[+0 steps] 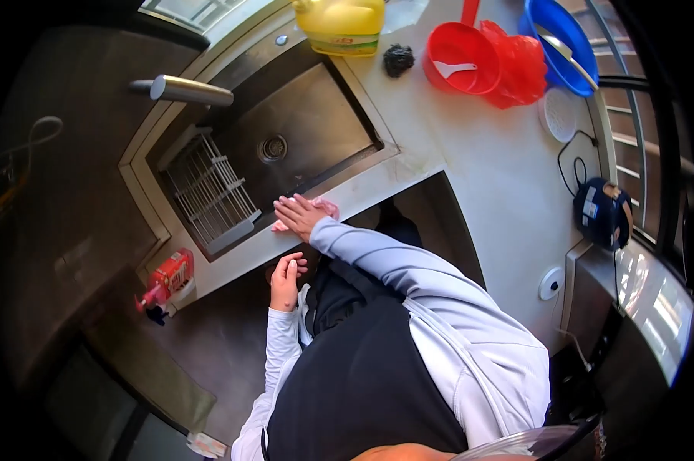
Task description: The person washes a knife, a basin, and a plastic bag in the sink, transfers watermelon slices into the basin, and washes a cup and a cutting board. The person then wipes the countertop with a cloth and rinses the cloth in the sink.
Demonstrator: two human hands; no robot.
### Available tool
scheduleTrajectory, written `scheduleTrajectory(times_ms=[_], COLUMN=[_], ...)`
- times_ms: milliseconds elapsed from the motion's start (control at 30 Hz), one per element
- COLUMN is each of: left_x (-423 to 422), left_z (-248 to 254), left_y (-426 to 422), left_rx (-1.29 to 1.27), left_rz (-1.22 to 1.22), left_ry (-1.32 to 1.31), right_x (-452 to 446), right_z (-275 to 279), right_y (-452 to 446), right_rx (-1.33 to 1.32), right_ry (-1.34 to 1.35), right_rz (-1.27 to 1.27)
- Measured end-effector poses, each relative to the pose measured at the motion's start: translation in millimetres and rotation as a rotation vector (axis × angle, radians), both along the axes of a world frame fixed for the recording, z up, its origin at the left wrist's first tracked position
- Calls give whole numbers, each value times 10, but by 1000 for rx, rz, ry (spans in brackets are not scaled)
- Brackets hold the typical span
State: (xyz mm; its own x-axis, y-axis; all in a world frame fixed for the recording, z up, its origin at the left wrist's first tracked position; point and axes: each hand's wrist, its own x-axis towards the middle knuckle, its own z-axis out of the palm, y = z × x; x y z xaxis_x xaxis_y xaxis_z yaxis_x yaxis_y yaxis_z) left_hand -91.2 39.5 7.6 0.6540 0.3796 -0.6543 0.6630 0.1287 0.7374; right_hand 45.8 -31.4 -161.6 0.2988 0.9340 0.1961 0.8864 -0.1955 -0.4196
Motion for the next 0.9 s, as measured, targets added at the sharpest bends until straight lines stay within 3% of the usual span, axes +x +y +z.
scheduleTrajectory(times_ms=[67, 133, 167, 233, 300, 333, 367, 400, 467, 533, 567, 600, 667, 767, 800, 900], left_x=[-94, -185, -248, -259, -314, -322, -352, -399, -449, -479, -505, -532, -582, -543, -483, 35], left_z=[44, 22, -24, -7, -18, -33, -38, -31, -24, -26, -34, -48, -36, 35, 20, -239], left_y=[-114, -215, -247, -347, -426, -455, -488, -523, -554, -547, -541, -524, -451, -216, -74, 429], left_rx=[12, 50, 70, 73, 75, 80, 81, 81, 67, 64, 61, 58, 44, 28, 33, 188], left_rz=[53, 96, 96, 151, 205, 223, 241, 257, 293, 329, 337, 344, 364, 378, 362, 379], left_ry=[30, 33, 34, 18, 6, 1, 0, 5, 4, -16, -20, -23, -34, -88, -119, -452], right_x=[198, 962, 1149, 1596, 2218, 2346, 2414, 2351, 2205, 1931, 1765, 1572, 1321, 1085, 1104, 1018], right_z=[8, 967, 562, 41, 278, -321, 51, 447, 723, 649, 46, 204, 501, 405, 535, 1210], right_y=[-21, -26, -91, -189, -139, -48, -8, -6, 51, 124, 200, 205, 395, 870, 965, 1136], right_rx=[114, -389, -169, -249, -430, -260, -35, 21, 325, 392, 239, -50, -142, 279, 352, 369], right_ry=[-89, 320, 529, 622, 692, 617, 645, 440, 326, 559, 577, 607, 873, 1619, 2095, 2296], right_rz=[45, -74, -116, -389, -438, -448, -434, -562, -474, -317, -279, -320, -329, -356, -279, -264])
